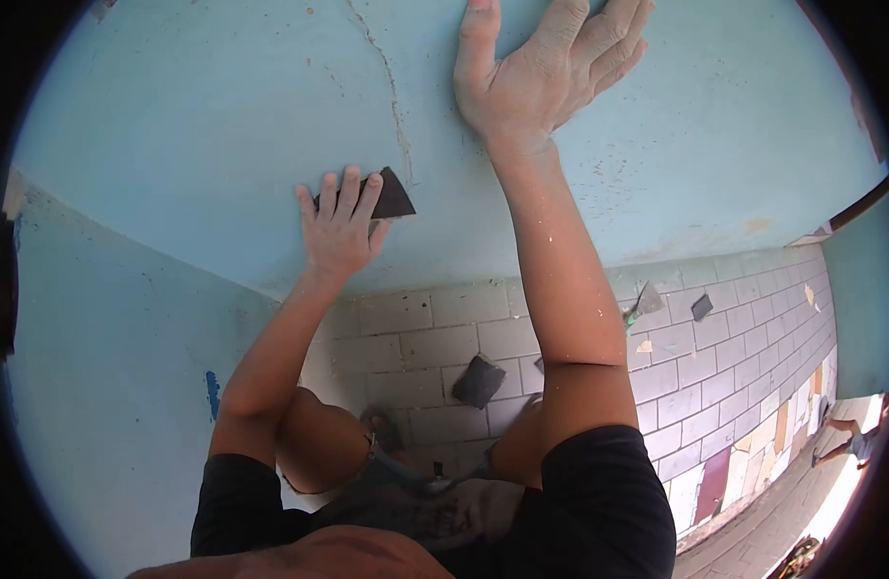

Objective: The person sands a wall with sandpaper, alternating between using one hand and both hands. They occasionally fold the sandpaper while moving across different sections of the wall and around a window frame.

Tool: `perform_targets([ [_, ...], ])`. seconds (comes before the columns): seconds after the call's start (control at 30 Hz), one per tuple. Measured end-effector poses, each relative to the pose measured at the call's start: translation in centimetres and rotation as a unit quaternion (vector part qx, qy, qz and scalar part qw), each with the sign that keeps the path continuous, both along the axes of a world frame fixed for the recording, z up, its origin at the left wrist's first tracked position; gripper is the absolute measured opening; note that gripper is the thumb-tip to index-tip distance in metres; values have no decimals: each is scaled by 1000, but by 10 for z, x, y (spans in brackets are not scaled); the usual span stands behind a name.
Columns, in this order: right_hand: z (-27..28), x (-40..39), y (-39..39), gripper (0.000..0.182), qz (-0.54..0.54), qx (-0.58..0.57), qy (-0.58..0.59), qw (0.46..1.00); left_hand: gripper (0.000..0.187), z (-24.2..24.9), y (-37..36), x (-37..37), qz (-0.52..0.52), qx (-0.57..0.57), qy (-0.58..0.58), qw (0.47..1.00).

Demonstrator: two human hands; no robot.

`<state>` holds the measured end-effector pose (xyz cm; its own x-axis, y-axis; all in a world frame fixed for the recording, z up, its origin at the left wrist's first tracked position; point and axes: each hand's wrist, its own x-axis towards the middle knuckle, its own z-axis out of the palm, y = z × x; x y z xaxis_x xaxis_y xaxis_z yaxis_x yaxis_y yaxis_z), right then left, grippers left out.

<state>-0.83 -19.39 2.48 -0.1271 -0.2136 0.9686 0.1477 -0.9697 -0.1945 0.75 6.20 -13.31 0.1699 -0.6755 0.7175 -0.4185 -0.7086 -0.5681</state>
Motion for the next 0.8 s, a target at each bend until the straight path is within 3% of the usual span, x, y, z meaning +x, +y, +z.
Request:
perform_targets([
  [0.07,3,1,-2,71,-18,0,4,1000,81,7,6,0,13,-40,62,997],
  [0.2,2,4,-4,71,-20,2,-1,1000,87,159,-22,7,-22,-370,34,928],
  [0.3,0,8,-6,72,-23,-6,-32,999,89,149,-46,14,-11,-381,1,925],
  [0.4,2,-6,3,72,-15,26,9,1000,75,37,-48,9,-38,-153,5,987],
  [0.5,7,-8,4,71,4,58,41,997,81,79,-35,0,17,-164,38,986],
  [0.53,6,-2,-1,71,5,20,6,1000,85,119,-35,0,12,-284,56,957],
  [0.57,3,1,-4,72,12,-18,-27,999,85,146,-36,2,25,-280,56,958],
  [0.63,1,2,-7,71,23,-12,-38,999,86,178,-27,3,-44,-484,66,871],
  [0.7,4,6,-8,69,28,-8,-38,999,82,119,-31,8,27,-334,50,941],
  [0.77,4,2,-3,70,51,-4,-30,998,89,38,-21,-4,31,-92,32,995],
  [0.8,4,-1,-1,70,36,6,-19,999,89,34,-10,-2,46,-97,23,994],
])
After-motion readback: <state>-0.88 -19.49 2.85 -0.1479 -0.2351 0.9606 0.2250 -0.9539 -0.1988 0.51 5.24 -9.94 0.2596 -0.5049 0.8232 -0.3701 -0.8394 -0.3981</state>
